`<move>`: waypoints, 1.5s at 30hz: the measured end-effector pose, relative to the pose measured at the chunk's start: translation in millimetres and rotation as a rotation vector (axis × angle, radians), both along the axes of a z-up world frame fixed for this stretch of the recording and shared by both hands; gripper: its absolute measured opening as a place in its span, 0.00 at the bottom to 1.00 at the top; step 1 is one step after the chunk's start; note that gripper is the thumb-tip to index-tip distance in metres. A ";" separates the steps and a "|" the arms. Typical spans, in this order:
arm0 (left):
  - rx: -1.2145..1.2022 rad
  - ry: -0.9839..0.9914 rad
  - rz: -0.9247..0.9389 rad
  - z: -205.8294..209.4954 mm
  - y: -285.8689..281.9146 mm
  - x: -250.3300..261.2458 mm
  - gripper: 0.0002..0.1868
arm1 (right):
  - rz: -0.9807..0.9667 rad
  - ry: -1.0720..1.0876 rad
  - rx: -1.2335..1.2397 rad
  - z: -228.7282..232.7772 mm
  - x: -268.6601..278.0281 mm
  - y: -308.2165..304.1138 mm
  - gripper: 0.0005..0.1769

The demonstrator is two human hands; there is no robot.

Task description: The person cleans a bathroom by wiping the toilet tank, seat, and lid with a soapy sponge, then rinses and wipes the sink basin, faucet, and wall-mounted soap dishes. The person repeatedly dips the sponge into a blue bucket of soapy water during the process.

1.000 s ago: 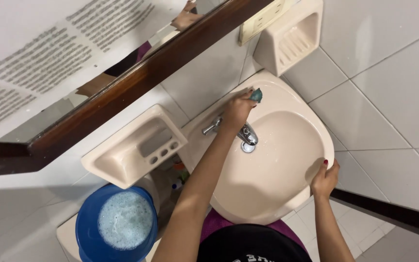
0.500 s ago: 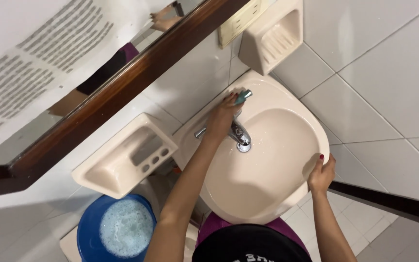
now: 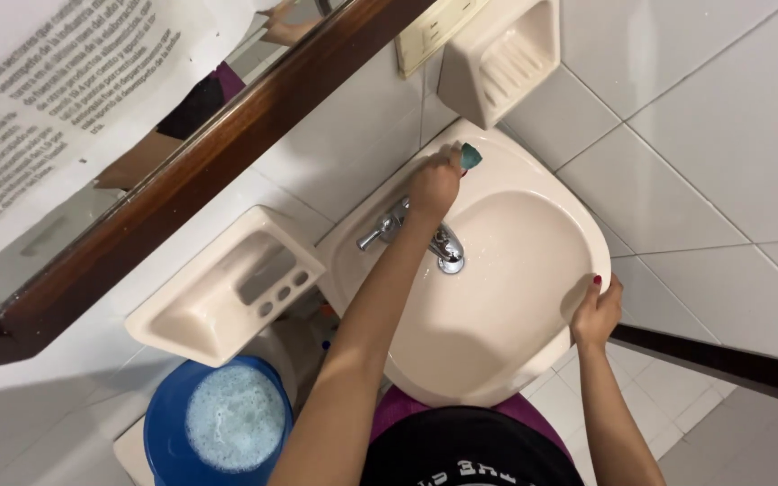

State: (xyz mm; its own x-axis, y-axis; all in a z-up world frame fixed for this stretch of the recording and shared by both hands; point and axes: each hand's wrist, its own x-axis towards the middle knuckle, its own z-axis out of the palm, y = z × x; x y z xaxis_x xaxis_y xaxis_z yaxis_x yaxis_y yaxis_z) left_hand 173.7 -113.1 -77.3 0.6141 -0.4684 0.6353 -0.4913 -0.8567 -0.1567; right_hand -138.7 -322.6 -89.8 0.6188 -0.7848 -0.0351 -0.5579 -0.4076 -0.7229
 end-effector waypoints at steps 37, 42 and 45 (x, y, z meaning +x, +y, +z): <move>-0.972 1.596 0.134 -78.7 195.1 -12.0 0.25 | 0.085 -0.093 -0.072 -16.1 -7.7 -2.8 0.21; -1.434 1.581 0.111 -60.9 193.8 -69.1 0.24 | 0.021 -0.087 -0.010 -0.3 -0.4 6.8 0.29; -0.633 0.762 -0.040 -85.3 185.8 -97.1 0.21 | 0.014 -0.116 -0.007 1.8 0.6 8.0 0.28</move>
State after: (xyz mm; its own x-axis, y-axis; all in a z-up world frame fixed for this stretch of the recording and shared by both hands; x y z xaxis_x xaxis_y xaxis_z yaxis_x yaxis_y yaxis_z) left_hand 76.6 72.7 -162.6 0.9538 -0.2077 0.2172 -0.3006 -0.6540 0.6942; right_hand -138.1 -314.6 -88.0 0.6294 -0.7759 0.0427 -0.4648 -0.4199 -0.7795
